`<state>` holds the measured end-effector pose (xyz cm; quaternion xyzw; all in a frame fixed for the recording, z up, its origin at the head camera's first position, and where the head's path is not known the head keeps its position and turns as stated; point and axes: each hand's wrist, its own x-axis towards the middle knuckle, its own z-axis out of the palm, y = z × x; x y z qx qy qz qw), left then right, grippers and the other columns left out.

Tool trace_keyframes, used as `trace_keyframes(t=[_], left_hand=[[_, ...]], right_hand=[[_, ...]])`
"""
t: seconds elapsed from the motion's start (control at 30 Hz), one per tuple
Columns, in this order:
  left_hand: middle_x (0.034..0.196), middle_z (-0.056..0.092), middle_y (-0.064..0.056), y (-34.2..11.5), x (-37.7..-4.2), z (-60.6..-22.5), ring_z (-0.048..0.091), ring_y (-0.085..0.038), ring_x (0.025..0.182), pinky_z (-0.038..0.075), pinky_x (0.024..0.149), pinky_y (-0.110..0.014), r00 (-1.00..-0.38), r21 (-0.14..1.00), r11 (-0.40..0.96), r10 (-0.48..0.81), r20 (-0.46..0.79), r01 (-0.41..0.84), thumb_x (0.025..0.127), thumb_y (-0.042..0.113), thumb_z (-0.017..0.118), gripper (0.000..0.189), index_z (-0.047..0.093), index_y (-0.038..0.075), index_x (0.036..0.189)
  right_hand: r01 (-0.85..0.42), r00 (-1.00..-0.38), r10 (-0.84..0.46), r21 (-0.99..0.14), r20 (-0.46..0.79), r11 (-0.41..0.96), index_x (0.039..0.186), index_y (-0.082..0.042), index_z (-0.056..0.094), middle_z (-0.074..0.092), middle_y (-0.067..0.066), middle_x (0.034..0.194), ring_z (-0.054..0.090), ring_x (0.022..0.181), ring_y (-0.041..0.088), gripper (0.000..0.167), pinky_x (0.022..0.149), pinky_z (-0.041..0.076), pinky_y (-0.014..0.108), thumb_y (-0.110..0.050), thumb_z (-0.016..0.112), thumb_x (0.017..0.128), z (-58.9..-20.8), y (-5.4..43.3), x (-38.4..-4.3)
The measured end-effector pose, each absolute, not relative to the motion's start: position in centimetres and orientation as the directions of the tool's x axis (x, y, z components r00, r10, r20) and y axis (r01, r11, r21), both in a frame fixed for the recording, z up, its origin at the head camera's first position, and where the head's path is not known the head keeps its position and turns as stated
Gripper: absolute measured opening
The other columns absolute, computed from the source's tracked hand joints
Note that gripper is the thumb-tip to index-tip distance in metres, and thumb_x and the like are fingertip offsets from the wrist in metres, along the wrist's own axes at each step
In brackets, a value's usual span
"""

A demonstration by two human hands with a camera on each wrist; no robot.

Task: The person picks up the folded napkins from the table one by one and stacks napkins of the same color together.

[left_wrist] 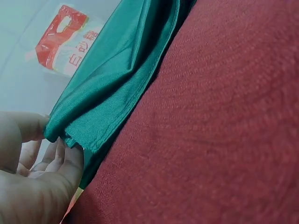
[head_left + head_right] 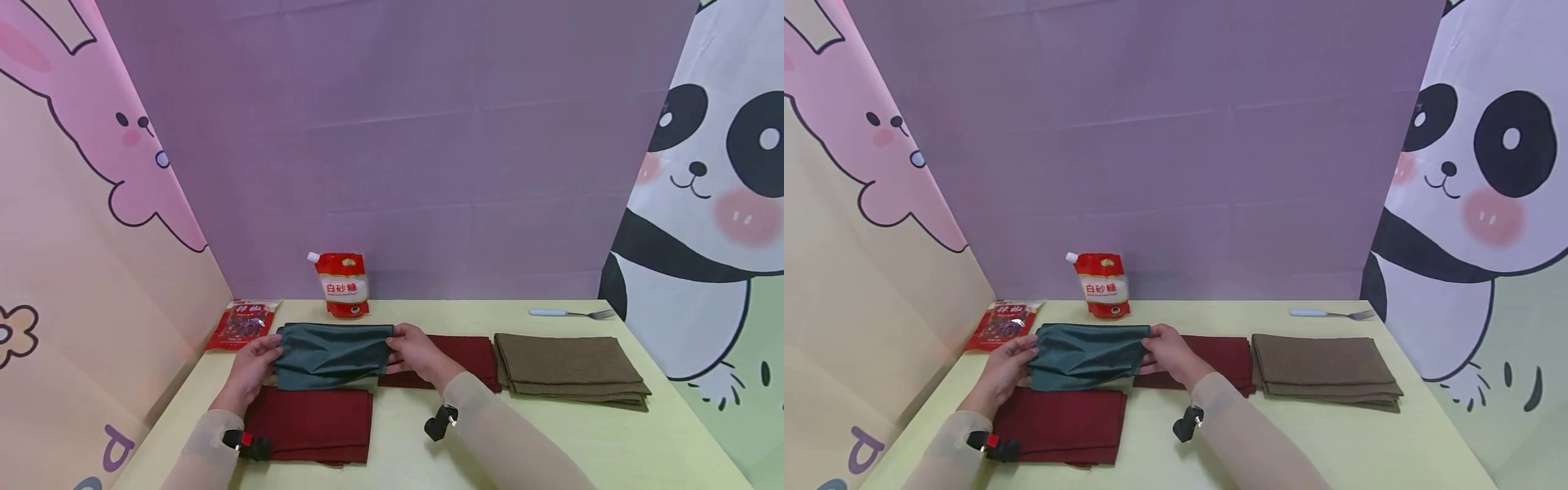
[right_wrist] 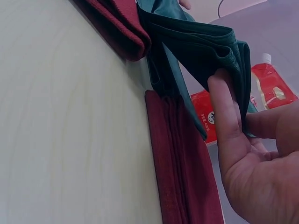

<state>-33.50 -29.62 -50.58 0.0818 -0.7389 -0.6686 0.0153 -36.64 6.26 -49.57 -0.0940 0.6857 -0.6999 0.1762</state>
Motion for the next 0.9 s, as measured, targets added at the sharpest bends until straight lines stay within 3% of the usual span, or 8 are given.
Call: trace_keyframes(t=[0.27, 0.53, 0.9], left_hand=[[0.160, 0.041, -0.021, -30.2, -34.0, -50.9, 0.045, -0.037, 0.141, 0.041, 0.113, -0.051, -0.989, 0.992, 0.064, -0.108, -0.101, -0.109, 0.108, 0.010, 0.059, 0.044, 0.055, 0.003, 0.151], [0.168, 0.027, -0.022, -30.5, -34.2, -50.9, 0.032, -0.041, 0.150, 0.032, 0.119, -0.054, -0.994, 0.994, 0.040, -0.050, -0.101, -0.103, 0.104, 0.002, 0.058, 0.053, 0.047, 0.003, 0.156], [0.162, 0.041, -0.021, -30.8, -34.3, -50.8, 0.039, -0.038, 0.146, 0.034, 0.120, -0.052, -0.992, 0.989, 0.131, -0.116, -0.057, -0.072, 0.106, 0.004, 0.060, 0.052, 0.048, 0.006, 0.156]], right_hand=[[0.122, -0.926, -0.360, -0.993, -0.113, 0.000, 0.133, 0.008, 0.048, 0.068, 0.022, 0.111, 0.075, 0.087, 0.029, 0.026, 0.086, 0.060, 0.057, -0.005, 0.049, 0.110, -50.1, 5.2, -37.3], [0.111, -0.947, -0.303, -0.994, -0.109, 0.010, 0.136, 0.007, 0.045, 0.067, 0.024, 0.116, 0.073, 0.084, 0.026, 0.035, 0.083, 0.062, 0.052, -0.003, 0.058, 0.105, -50.3, 4.5, -37.9], [0.108, -0.963, -0.246, -0.994, -0.107, 0.011, 0.154, 0.005, 0.035, 0.059, 0.027, 0.128, 0.073, 0.099, 0.031, 0.066, 0.085, 0.062, 0.047, -0.002, 0.070, 0.099, -50.8, 3.7, -38.1]])
